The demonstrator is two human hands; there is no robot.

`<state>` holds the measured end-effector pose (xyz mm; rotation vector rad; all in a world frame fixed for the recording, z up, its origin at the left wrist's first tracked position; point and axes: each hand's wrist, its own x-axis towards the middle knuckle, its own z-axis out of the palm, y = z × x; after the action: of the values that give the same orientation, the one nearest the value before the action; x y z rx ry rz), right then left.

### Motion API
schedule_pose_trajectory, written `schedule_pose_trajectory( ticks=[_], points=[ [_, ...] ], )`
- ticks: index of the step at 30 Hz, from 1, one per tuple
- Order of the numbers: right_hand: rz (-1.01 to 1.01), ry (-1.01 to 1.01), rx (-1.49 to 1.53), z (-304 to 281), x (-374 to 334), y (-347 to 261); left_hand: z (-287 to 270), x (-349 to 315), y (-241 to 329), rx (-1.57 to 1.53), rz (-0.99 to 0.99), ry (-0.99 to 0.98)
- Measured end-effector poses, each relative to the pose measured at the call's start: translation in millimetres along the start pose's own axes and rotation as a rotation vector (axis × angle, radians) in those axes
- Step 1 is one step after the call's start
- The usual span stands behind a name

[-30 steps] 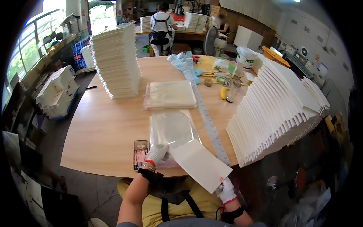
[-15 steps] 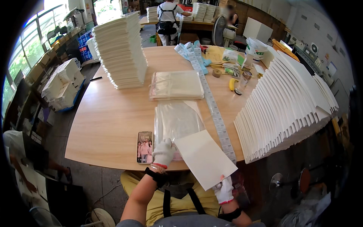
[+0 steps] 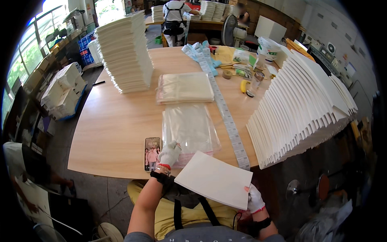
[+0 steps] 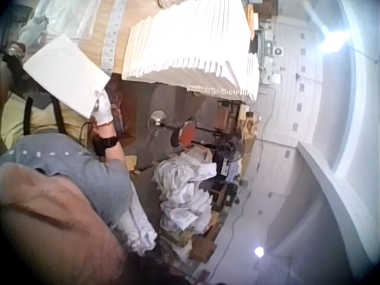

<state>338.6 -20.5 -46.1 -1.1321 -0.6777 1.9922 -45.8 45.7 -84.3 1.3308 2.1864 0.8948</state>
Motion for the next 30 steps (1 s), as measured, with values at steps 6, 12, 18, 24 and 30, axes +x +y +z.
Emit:
schedule_pose_trajectory(
  ticks=[6, 12, 18, 24, 30],
  points=[
    [-0.013, 0.023, 0.150, 1, 37, 12, -7, -11, 6, -0.026, 0.060, -0.043],
    [-0.091, 0.187, 0.136, 17, 37, 8, -4, -17, 12, -0.519, -0.138, -0.178],
    [-0.210, 0.100, 0.121, 39, 12, 14, 24, -49, 22, -0.422, 0.138, 0.017],
    [0.035, 0.116, 0.231, 42, -12, 24, 138, -83, 11, -0.884, 0.076, 0.019],
    [0.040, 0.142, 0.192, 31, -25, 52, 180, -145, -24, -1.917, -0.620, -0.723]
  ],
)
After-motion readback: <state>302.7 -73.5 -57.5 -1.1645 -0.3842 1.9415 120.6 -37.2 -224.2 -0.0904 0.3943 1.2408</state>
